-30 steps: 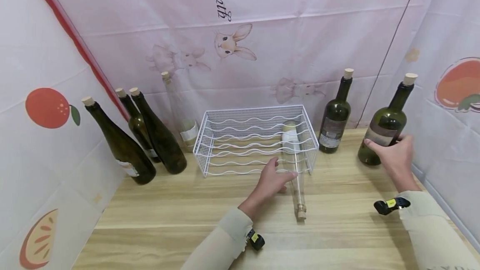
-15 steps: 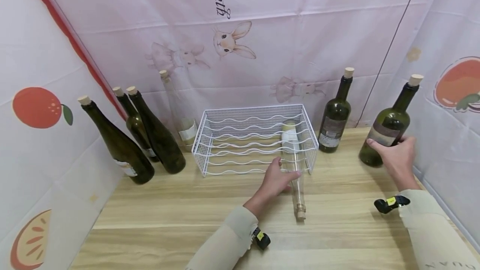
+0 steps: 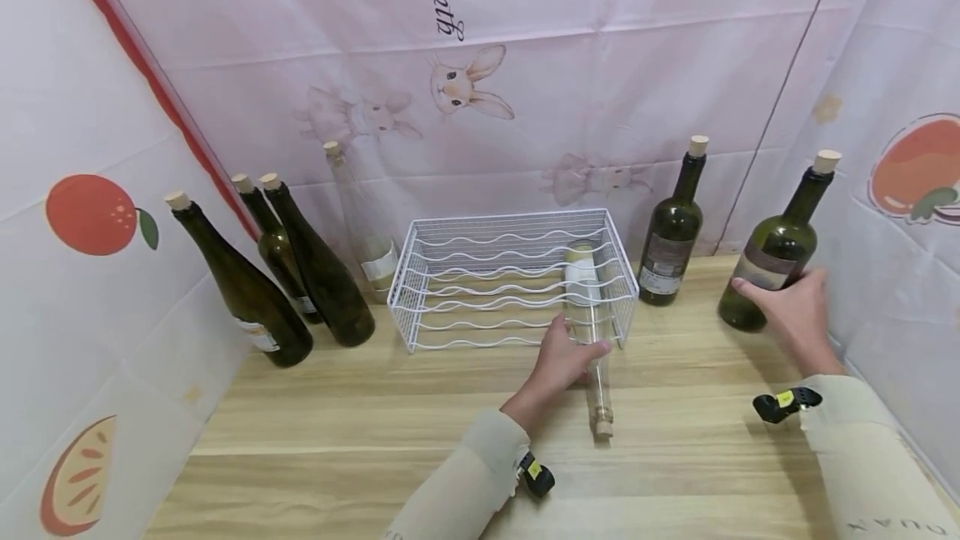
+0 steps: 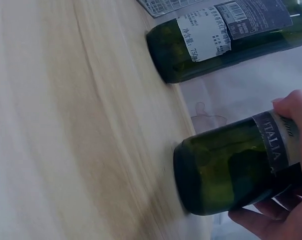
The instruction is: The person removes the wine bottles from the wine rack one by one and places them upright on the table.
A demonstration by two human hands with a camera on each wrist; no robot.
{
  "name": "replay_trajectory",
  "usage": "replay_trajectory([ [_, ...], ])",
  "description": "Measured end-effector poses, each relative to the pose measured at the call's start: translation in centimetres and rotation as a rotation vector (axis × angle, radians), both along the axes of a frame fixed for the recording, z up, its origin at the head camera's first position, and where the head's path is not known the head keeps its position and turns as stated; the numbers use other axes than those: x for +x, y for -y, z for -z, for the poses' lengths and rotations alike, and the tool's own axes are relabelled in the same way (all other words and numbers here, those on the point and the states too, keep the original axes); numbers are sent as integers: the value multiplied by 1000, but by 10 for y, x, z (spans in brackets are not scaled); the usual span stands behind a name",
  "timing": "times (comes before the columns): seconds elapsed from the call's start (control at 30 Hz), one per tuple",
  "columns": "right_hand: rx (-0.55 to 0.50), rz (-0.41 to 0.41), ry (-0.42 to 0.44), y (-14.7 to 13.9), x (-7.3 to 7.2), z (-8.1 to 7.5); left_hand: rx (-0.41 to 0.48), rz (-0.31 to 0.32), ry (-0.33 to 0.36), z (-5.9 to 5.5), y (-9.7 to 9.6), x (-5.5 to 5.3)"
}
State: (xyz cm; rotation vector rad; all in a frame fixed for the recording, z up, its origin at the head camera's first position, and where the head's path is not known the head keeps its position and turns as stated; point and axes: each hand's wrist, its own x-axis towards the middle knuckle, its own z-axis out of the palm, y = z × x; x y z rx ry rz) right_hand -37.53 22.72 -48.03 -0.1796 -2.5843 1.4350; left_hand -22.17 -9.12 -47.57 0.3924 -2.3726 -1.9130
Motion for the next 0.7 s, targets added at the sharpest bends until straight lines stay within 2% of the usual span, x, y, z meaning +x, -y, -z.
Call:
replay_trajectory([
  [0.13, 32, -23, 14, -5, 1, 0, -31, -15, 1, 0, -5, -2],
  [0.5, 28, -54, 7, -2, 4, -2, -88, -73, 80, 3, -11, -8],
  [0.6, 27, -46, 2, -1, 4, -1, -110, -80, 86, 4, -12, -9],
  [0.7, 27, -31, -8, -1, 3, 0, -94, -86, 84, 4, -14, -10],
])
